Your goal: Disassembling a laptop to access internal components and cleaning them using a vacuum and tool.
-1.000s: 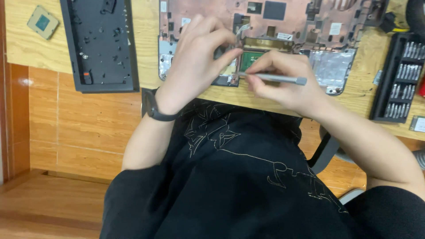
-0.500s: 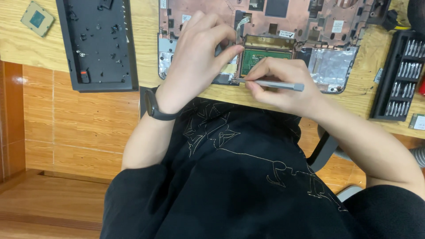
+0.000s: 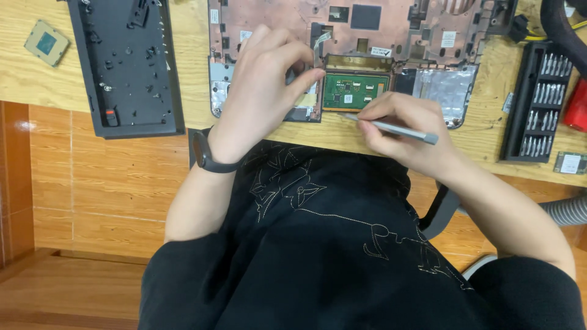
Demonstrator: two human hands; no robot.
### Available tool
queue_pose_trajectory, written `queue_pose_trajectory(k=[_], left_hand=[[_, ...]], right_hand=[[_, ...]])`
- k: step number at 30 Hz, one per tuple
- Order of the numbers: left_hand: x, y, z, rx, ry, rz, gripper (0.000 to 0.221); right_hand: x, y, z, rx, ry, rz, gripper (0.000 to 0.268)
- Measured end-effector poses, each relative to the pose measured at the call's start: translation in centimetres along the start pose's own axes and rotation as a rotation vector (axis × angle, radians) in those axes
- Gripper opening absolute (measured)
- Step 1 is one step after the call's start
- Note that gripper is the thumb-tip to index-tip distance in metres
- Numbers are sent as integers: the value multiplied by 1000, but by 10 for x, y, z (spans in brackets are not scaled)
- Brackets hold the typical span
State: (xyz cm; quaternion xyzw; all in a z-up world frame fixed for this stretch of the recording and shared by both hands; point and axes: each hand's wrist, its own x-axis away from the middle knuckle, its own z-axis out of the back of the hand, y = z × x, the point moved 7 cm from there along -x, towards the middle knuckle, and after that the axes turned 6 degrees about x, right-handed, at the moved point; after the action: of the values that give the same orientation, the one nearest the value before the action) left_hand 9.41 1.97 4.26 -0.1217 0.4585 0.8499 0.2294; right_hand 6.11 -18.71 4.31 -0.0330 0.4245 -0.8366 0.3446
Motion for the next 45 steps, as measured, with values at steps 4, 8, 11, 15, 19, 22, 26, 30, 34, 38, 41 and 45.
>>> queue_pose_trajectory(k=[4,8,11,15,19,22,26,30,34,38,41,45], left_hand=[[-1,4,2,-2,7,3,17],[-2,4,3,8,-10,22,16],[-1,3,3,16,-5,24,15],[0,1,3,4,-3,12,16],[-2,-1,5,24,-13,17,16],[-2,0,4,32,-25,12,18],[-2,3,2,7,-46,23,17],[6,18,8,105,122,22,35],[29,47,1,-189,109,-241,35],[39,47,-19,-225,-105,-316,27],[39,43,-25,-160,-145,-302,25],[36,38,-24,-113,-135,-279,24]], right_hand=[[3,3,0,41,46,-88,10],[-3,-9,-9,42,80,-45,13],[-6,-7,-18,-32,72,-116,13],[-10,-12,-21,-63,62,-110,12],[-4,-12,-13,-12,89,-2,12],[4,-3,-5,63,103,-49,12],[11,6,2,70,119,-91,14],[9,10,5,22,112,-120,13],[2,13,12,24,97,-139,15],[-8,5,18,153,44,14,12],[-17,5,19,165,-11,4,13],[-24,8,16,160,-67,83,9]])
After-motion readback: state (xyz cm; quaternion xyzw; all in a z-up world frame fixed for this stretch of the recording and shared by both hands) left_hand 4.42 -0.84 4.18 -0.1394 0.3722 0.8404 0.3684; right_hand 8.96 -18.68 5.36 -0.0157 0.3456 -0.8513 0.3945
